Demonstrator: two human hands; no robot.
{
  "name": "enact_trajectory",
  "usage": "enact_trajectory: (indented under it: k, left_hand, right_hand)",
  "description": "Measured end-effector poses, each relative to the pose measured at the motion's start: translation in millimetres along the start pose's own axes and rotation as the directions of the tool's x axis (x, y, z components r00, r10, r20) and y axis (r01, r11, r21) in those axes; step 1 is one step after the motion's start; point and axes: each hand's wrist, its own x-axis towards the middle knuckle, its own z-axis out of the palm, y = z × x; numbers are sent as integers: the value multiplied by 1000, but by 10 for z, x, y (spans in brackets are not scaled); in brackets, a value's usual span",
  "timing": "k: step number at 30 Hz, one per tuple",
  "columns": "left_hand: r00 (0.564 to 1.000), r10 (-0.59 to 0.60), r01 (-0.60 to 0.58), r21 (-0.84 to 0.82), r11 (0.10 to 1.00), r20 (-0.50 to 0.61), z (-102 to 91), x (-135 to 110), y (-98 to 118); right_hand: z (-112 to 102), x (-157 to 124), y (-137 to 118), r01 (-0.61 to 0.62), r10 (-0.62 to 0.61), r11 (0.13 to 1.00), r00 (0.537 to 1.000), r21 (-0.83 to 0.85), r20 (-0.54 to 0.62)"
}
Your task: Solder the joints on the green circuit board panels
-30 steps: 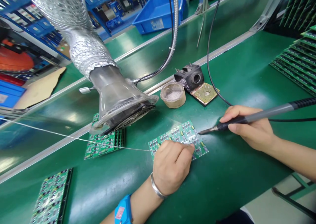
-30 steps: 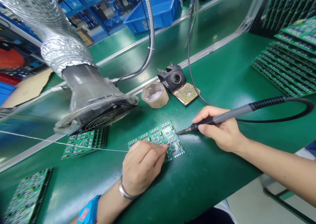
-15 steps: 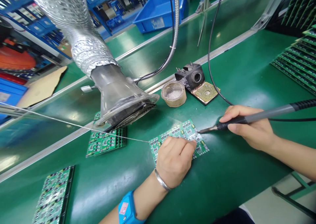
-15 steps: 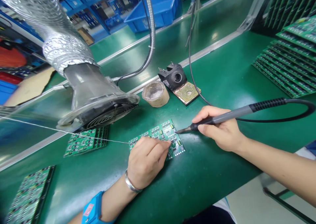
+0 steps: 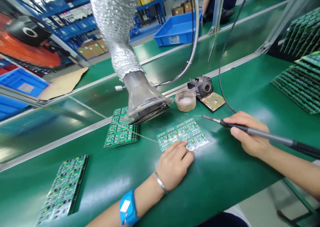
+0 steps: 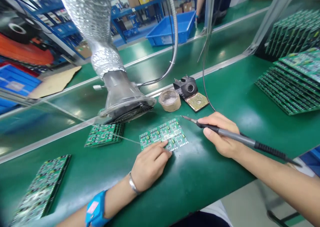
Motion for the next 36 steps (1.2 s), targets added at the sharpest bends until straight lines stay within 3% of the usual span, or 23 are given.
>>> enact_trajectory:
  k: [4,9,12,15,18,20,22,24,25,28,31,36]
  left_hand:
    - [989,-97,84,-115,990,-112,-92,58,-25]
    - [964,-182,124,-279,952,-193,-264,-5,170]
    - [961,-187,134,-244,960,-206,-338,-104,134]
    - [982,-110,96,-92,991,-156,-463,-257,-62]
    - [987,-75,71,-33,997,-144,-600,-442,-210]
    - [971,-215,196,-172,965,-102,-646,-550,-186]
    - [940,-335,335,-380,862,70,-649,-629,-78]
    - [920,-303,390,-524,757,249,-629,-677,41]
    - [919,-277,392,-561,729,282,-622,-692,82]
    - [937,-322,341,-537,772,132,-639,-719,92]
    - [940,-332,280,-377,883,-81,-695,-747,14]
    - [956,-262,232,-200,952,-134,-709,-782,-10]
  right_hand:
    - [176,-86,-171,137,-112,982,977,-130,180]
    - [487,-174,-377,364,-266,903,891,-229,369]
    - [589,-150,-461,438,-318,868,851,-232,418]
    - [604,-104,-478,450,-307,851,845,-270,438]
    - [597,-67,-441,427,-287,867,850,-258,442]
    - [607,-58,-419,384,-281,903,866,-192,413]
    - [633,-67,-412,299,-238,945,904,-129,356]
    - [665,-95,-416,145,-117,987,949,-76,293]
    - [679,-113,-417,56,-42,997,963,-45,265]
    - [702,-159,-406,-88,78,995,969,35,234]
    - [698,-157,-398,-34,31,999,973,10,228]
    - [684,-107,-438,-62,69,997,967,-35,245]
